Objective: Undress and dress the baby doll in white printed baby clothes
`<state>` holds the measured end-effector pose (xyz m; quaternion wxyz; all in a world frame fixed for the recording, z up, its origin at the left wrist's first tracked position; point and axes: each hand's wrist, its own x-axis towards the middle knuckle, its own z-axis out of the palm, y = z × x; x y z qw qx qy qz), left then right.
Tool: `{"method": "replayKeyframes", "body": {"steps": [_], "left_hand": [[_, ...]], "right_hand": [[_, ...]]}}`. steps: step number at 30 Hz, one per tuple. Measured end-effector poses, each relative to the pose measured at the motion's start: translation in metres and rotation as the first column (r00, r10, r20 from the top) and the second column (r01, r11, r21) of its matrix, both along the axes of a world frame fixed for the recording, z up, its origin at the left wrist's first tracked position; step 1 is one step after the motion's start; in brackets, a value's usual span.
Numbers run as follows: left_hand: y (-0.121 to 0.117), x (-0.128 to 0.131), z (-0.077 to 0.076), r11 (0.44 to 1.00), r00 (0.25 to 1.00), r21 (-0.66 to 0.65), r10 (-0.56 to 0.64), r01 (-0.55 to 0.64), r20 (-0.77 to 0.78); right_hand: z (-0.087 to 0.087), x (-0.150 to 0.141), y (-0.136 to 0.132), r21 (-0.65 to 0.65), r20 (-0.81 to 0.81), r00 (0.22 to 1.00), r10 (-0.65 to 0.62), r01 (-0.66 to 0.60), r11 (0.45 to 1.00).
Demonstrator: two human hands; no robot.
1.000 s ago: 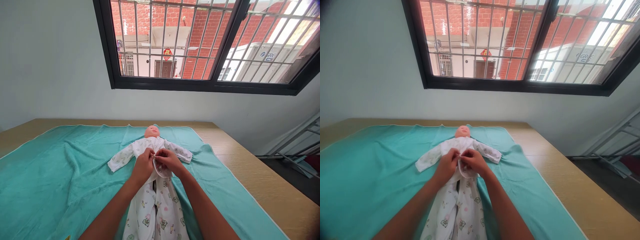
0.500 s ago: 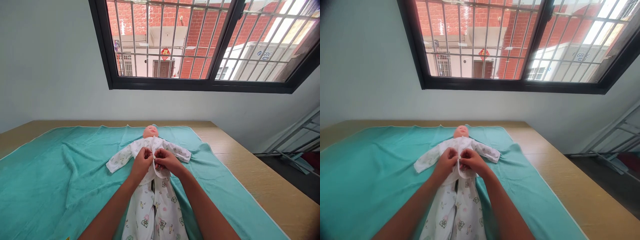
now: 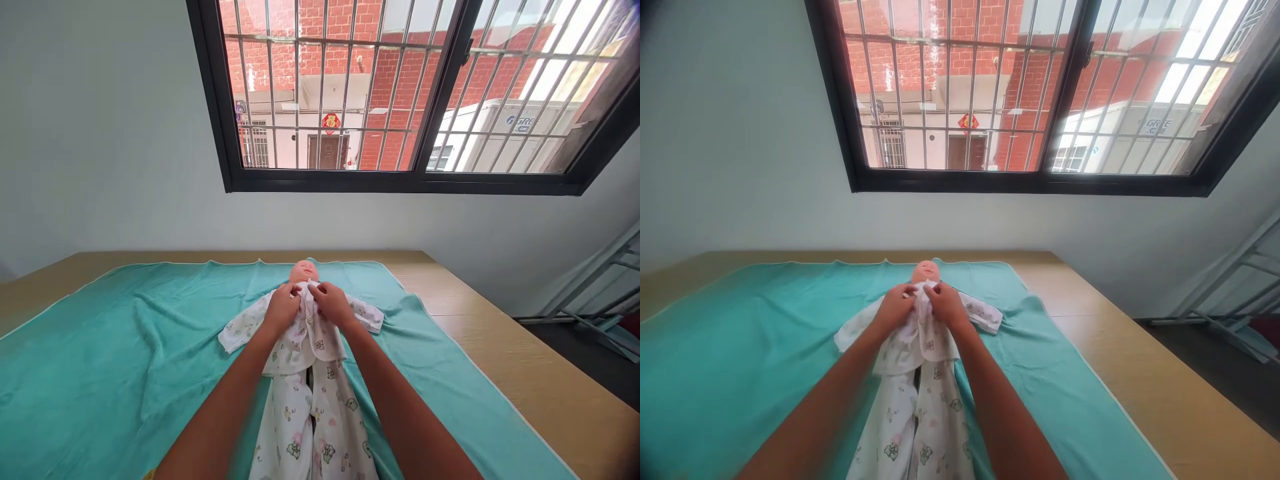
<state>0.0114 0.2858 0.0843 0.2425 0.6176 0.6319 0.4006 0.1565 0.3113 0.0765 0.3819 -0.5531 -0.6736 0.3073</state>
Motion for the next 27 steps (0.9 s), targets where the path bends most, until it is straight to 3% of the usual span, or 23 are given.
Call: {"method": "replayKeyframes", "body": {"steps": [2,4,9,12,14,17,21,24,27], "left_hand": [[0.013,0.000,0.006,0.999,0.999,-0.041,-0.035,0.035,0.000],[0.018,0.000,0.008,0.994,0.996,-0.066,-0.086,0.086,0.011],[0.007,-0.006,0.006,0.970,0.981,-0.162,-0.164,0.180,0.105],[0.004,-0.011,0.009,0.924,0.951,-0.248,-0.250,0.291,0.182],[0.004,-0.012,0.012,0.918,0.948,-0.238,-0.302,0.318,0.101],[0.006,-0.009,0.016,0.949,0.947,-0.147,-0.296,0.278,-0.123],[0.004,-0.006,0.020,0.990,0.954,-0.079,-0.136,0.119,-0.265],[0.003,-0.009,0.022,0.984,0.960,-0.147,-0.136,0.101,-0.245],[0.003,-0.013,0.023,0.981,0.973,-0.160,-0.134,0.105,-0.186]], "right_hand": [[0.007,-0.004,0.012,-0.010,0.099,0.994,0.042,-0.041,0.999],[0.006,-0.006,0.019,-0.052,0.082,0.994,0.069,-0.065,0.997],[-0.016,0.004,0.024,-0.183,-0.168,0.982,0.089,-0.120,0.976],[-0.021,0.012,0.026,-0.268,-0.416,0.905,0.089,-0.216,0.939],[-0.017,0.016,0.027,-0.302,-0.492,0.863,0.117,-0.295,0.906],[-0.004,0.016,0.025,-0.329,-0.315,0.922,0.226,-0.329,0.885],[0.005,0.012,0.021,-0.301,-0.014,0.959,0.284,-0.275,0.913],[0.003,0.008,0.020,-0.279,0.037,0.967,0.250,-0.231,0.932],[0.002,0.006,0.022,-0.273,-0.052,0.972,0.229,-0.234,0.933]]}}
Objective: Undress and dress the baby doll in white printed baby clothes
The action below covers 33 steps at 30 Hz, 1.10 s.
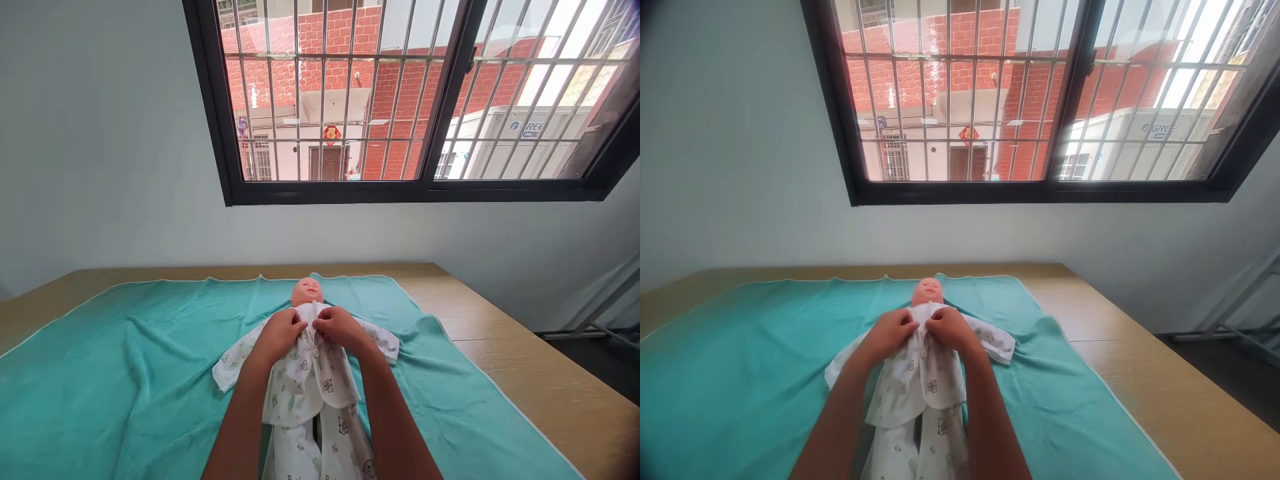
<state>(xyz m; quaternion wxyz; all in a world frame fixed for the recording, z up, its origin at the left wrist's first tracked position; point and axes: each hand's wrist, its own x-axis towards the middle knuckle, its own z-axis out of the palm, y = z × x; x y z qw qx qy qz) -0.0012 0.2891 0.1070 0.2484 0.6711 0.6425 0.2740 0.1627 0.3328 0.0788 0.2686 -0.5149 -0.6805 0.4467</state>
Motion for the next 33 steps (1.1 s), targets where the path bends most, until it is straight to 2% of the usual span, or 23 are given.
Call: {"method": "replayKeyframes", "body": {"steps": [5,10,14,17,21,26,29,33], "left_hand": [[-0.001,0.000,0.000,0.996,0.979,-0.090,0.019,-0.001,0.203],[-0.004,0.002,0.001,0.997,0.985,-0.047,-0.044,0.053,0.169],[-0.005,0.002,0.003,0.999,0.988,-0.027,-0.024,0.029,0.150],[-0.005,0.002,0.004,0.999,0.975,-0.040,0.003,0.006,0.222],[-0.002,0.004,0.000,0.997,0.930,-0.076,0.034,-0.006,0.366],[0.004,0.007,-0.008,0.996,0.879,-0.089,0.032,0.012,0.475],[0.005,0.009,-0.008,0.996,0.852,-0.086,0.041,0.005,0.522],[0.004,0.011,-0.007,0.989,0.796,-0.146,0.104,-0.020,0.597]], "right_hand": [[0.004,-0.003,-0.001,-0.064,-0.257,0.965,0.053,-0.071,0.995],[0.004,0.001,-0.002,-0.144,-0.315,0.948,0.042,-0.091,0.985],[0.002,0.004,-0.001,-0.140,-0.330,0.942,0.061,-0.112,0.984],[0.004,0.003,-0.002,-0.146,-0.349,0.935,0.071,-0.129,0.981],[0.005,0.003,-0.004,-0.124,-0.347,0.933,0.090,-0.141,0.982],[0.003,0.003,-0.003,-0.107,-0.353,0.930,0.104,-0.151,0.983],[0.002,0.003,-0.002,-0.100,-0.343,0.932,0.113,-0.156,0.983],[0.002,0.004,-0.002,-0.079,-0.332,0.935,0.127,-0.162,0.984]]}}
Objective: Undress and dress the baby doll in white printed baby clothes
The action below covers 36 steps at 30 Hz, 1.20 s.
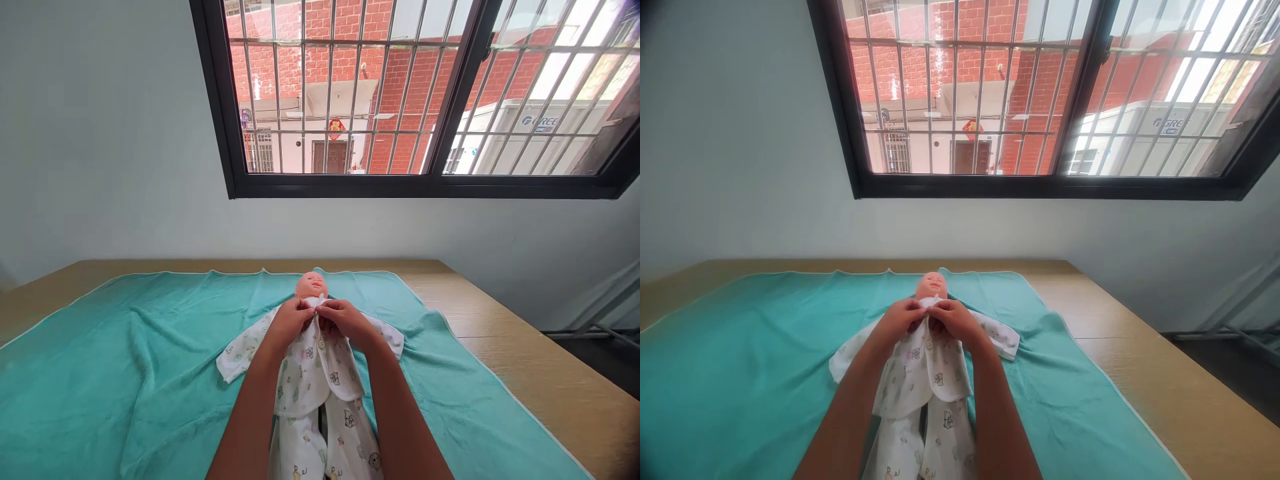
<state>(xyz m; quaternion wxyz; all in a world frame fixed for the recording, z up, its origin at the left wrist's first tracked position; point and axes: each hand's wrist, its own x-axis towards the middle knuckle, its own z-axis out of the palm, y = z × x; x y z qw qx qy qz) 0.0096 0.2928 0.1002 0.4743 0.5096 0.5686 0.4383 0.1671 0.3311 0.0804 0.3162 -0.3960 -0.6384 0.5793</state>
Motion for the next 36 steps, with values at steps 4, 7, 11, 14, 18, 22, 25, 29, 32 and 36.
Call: {"method": "replayKeyframes", "body": {"steps": [4,7,11,14,18,22,25,29,32,36], "left_hand": [[0.0016,-0.0009,-0.0006,0.999,0.993,-0.040,-0.026,0.031,0.113],[0.0008,0.0000,0.0010,0.999,0.994,-0.031,-0.007,0.010,0.112],[-0.0033,0.0035,0.0060,0.999,0.999,-0.036,0.023,-0.021,0.046],[-0.0036,0.0041,0.0065,0.999,0.999,-0.045,0.013,-0.011,0.047],[-0.0004,0.0030,0.0033,0.999,0.997,-0.044,-0.012,0.015,0.072],[0.0004,0.0040,0.0009,1.000,0.999,-0.030,-0.007,0.009,0.053],[0.0001,0.0046,-0.0002,1.000,0.999,-0.014,0.019,-0.018,0.031],[0.0012,0.0021,-0.0015,0.999,0.999,-0.016,0.032,-0.032,0.014],[0.0019,0.0002,-0.0021,1.000,0.998,0.006,0.021,-0.020,-0.060],[0.0018,0.0007,-0.0024,0.994,0.961,0.107,0.045,-0.016,-0.274]], "right_hand": [[-0.0019,0.0022,0.0011,0.021,0.012,1.000,0.006,-0.006,1.000],[-0.0032,0.0038,0.0018,0.018,-0.017,0.999,0.034,-0.034,0.999],[-0.0030,0.0037,0.0017,0.006,-0.022,0.999,0.024,-0.024,1.000],[-0.0022,0.0028,0.0013,0.013,0.000,1.000,0.012,-0.012,1.000],[-0.0019,0.0046,0.0006,0.008,0.001,0.999,0.044,-0.044,0.999],[-0.0024,0.0086,-0.0007,-0.016,-0.056,0.996,0.066,-0.067,0.998],[-0.0034,0.0093,-0.0008,0.043,-0.016,0.997,0.075,-0.074,0.996],[-0.0059,0.0075,0.0010,0.119,0.042,0.999,0.014,-0.019,0.993],[-0.0068,0.0061,0.0017,0.151,0.072,0.997,-0.029,0.018,0.988],[-0.0044,0.0041,0.0003,0.244,0.115,0.992,-0.052,0.022,0.969]]}}
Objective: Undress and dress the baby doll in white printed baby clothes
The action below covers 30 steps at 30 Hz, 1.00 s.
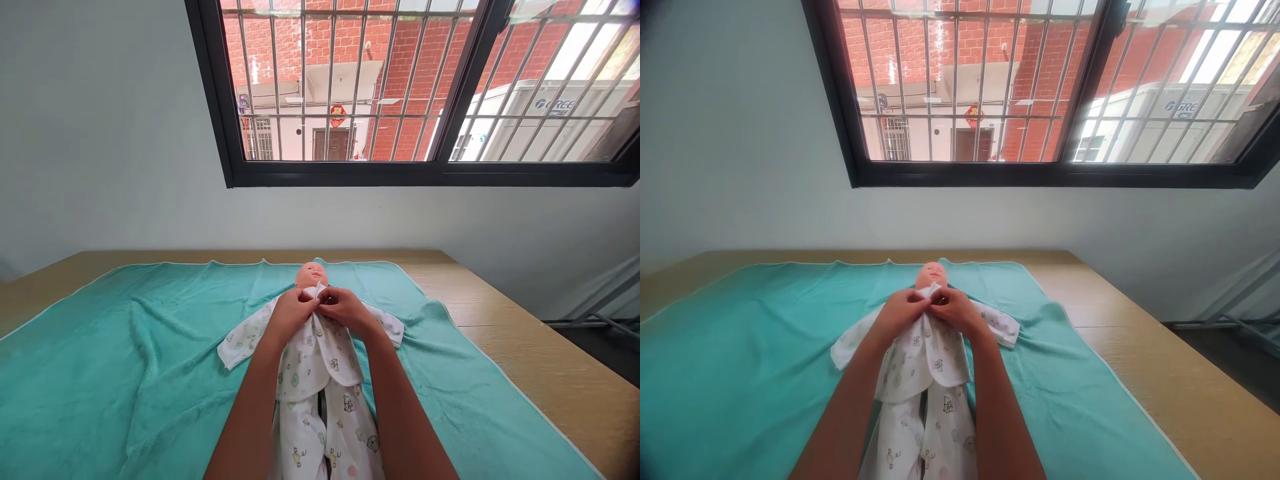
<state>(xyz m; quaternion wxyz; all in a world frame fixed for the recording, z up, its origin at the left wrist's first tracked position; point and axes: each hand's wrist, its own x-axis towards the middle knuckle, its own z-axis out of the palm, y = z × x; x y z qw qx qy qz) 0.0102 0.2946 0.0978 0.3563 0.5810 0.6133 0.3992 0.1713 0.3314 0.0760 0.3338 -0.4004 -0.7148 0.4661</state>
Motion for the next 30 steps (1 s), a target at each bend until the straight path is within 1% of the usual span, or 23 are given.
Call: {"method": "replayKeyframes", "body": {"steps": [2,3,4,6,8,9,11,15,18,21,23,26,28,29,30], "left_hand": [[0.000,0.000,0.000,0.999,0.997,0.049,0.004,0.000,-0.073],[-0.001,0.000,0.000,0.998,0.998,0.057,-0.006,0.009,-0.065],[-0.001,-0.001,0.000,0.998,0.999,0.050,-0.023,0.024,-0.023],[-0.003,-0.003,0.000,0.998,0.989,0.005,-0.060,0.060,0.137],[-0.004,-0.004,0.001,0.994,0.951,-0.047,-0.076,0.094,0.298],[-0.005,-0.005,0.001,0.993,0.933,-0.061,-0.076,0.104,0.353],[-0.006,-0.006,0.001,0.992,0.907,-0.064,-0.074,0.110,0.415],[-0.005,-0.008,0.000,0.991,0.877,-0.055,-0.083,0.123,0.473],[-0.003,-0.008,-0.002,0.990,0.877,-0.063,-0.079,0.123,0.475],[-0.001,-0.006,-0.005,0.995,0.910,-0.067,-0.040,0.074,0.412],[0.000,-0.003,-0.007,0.998,0.932,-0.041,-0.023,0.040,0.363],[0.003,-0.002,-0.012,1.000,0.946,-0.017,-0.006,0.012,0.326],[0.006,-0.003,-0.015,0.998,0.950,-0.035,0.054,-0.045,0.309],[0.007,-0.004,-0.017,0.995,0.951,-0.050,0.093,-0.082,0.296],[0.010,-0.005,-0.019,0.991,0.954,-0.061,0.130,-0.118,0.269]], "right_hand": [[0.002,-0.001,-0.001,0.040,0.026,1.000,0.005,-0.006,0.999],[0.003,-0.001,-0.001,0.047,0.034,0.999,0.004,-0.006,0.999],[0.003,-0.001,-0.001,0.044,0.036,0.999,0.002,-0.004,0.999],[0.004,-0.001,-0.001,0.004,0.017,1.000,0.005,-0.005,1.000],[0.004,0.000,-0.001,-0.056,-0.015,1.000,0.026,-0.027,0.998],[0.004,0.000,0.000,-0.077,-0.030,0.999,0.040,-0.042,0.996],[0.003,0.000,0.000,-0.090,-0.053,0.997,0.051,-0.056,0.994],[0.000,-0.003,0.002,-0.074,-0.061,0.998,0.032,-0.037,0.997],[-0.002,-0.006,0.004,-0.057,-0.061,0.998,0.026,-0.029,0.998],[-0.004,-0.007,0.005,-0.042,-0.087,0.996,0.037,-0.041,0.998],[-0.005,-0.006,0.005,-0.076,-0.149,0.988,0.048,-0.060,0.995],[-0.005,-0.003,0.005,-0.169,-0.267,0.963,0.040,-0.088,0.982],[-0.006,-0.002,0.007,-0.218,-0.295,0.955,0.024,-0.092,0.971],[-0.007,-0.003,0.008,-0.233,-0.279,0.960,-0.005,-0.063,0.970],[-0.007,-0.005,0.009,-0.232,-0.244,0.968,-0.056,-0.002,0.973]]}}
